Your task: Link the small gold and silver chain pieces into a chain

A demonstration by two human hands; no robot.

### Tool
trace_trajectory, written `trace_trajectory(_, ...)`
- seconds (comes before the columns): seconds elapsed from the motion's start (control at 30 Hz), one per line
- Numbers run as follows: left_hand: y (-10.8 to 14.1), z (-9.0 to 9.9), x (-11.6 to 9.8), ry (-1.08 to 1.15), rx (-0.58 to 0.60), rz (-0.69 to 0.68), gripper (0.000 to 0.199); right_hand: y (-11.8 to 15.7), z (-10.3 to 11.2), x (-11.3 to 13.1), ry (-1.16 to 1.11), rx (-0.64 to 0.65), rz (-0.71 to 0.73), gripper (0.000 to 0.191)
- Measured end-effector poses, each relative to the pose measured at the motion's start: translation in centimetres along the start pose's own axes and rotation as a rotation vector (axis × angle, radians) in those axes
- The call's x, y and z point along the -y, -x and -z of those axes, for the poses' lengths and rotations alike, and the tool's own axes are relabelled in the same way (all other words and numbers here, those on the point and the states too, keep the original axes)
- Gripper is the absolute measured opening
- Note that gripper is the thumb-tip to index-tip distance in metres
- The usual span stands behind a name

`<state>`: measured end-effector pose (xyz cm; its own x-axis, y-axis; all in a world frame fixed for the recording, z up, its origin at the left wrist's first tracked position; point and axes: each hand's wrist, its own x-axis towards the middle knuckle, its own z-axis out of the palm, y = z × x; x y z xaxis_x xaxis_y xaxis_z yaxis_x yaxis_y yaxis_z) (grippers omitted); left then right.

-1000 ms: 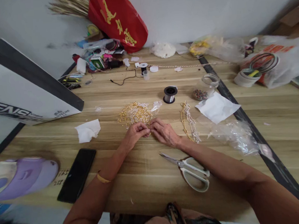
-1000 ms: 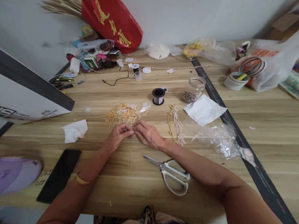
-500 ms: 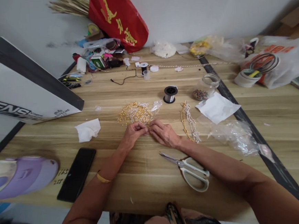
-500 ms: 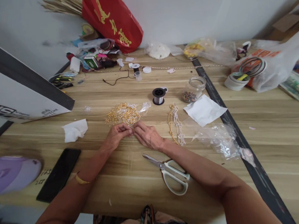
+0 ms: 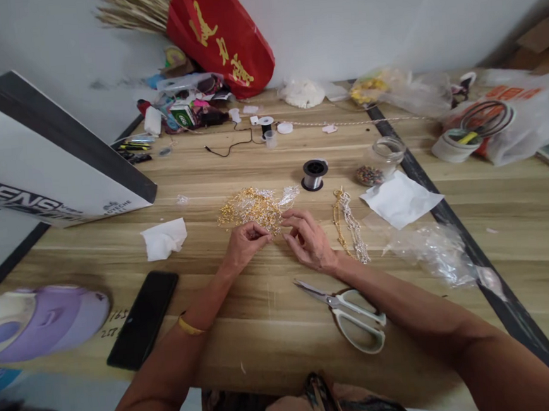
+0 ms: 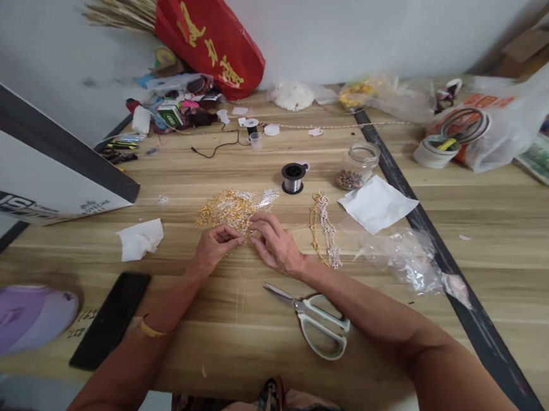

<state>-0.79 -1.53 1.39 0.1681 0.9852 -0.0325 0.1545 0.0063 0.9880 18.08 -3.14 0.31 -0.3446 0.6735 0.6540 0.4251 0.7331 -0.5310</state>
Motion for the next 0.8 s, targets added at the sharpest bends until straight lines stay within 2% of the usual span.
trace_trajectory(0.07, 0.0, 0.0, 0.2, -0.010, 0.006, -0.046, 0.019, 0.0, 0.0, 0.4, -0.038, -0.013, 0.025, 0.028)
trace_trajectory(0.23, -0.1, 0.0, 0.8, -0.028, 0.048, -0.110, 0.017, 0.1, -0.8, 0.5, -0.115, 0.159, -0.012, 0.040)
trace_trajectory(0.37, 0.0, 0.0, 0.8, -0.060, 0.077, -0.132, 0.015, 0.1, -1.4, -0.1, -0.254, 0.190, -0.200, 0.044)
trace_trajectory(0.53, 0.4, -0.3, 0.3, -0.096, 0.098, -0.149, 0.011, 0.0, -1.7, -0.5, -0.505, 0.274, -0.424, 0.034)
trace_trajectory(0.67, 0.6, -0.5, -0.1, -0.178, 0.063, -0.198, 0.007, -0.2, -1.7, -0.5, -0.682, 0.262, -0.572, 0.028)
trace_trajectory(0.8, 0.8, -0.7, -0.2, -0.277, 0.010, -0.270, 0.004, -0.4, -1.5, -0.4, -0.698, 0.237, -0.649, 0.025)
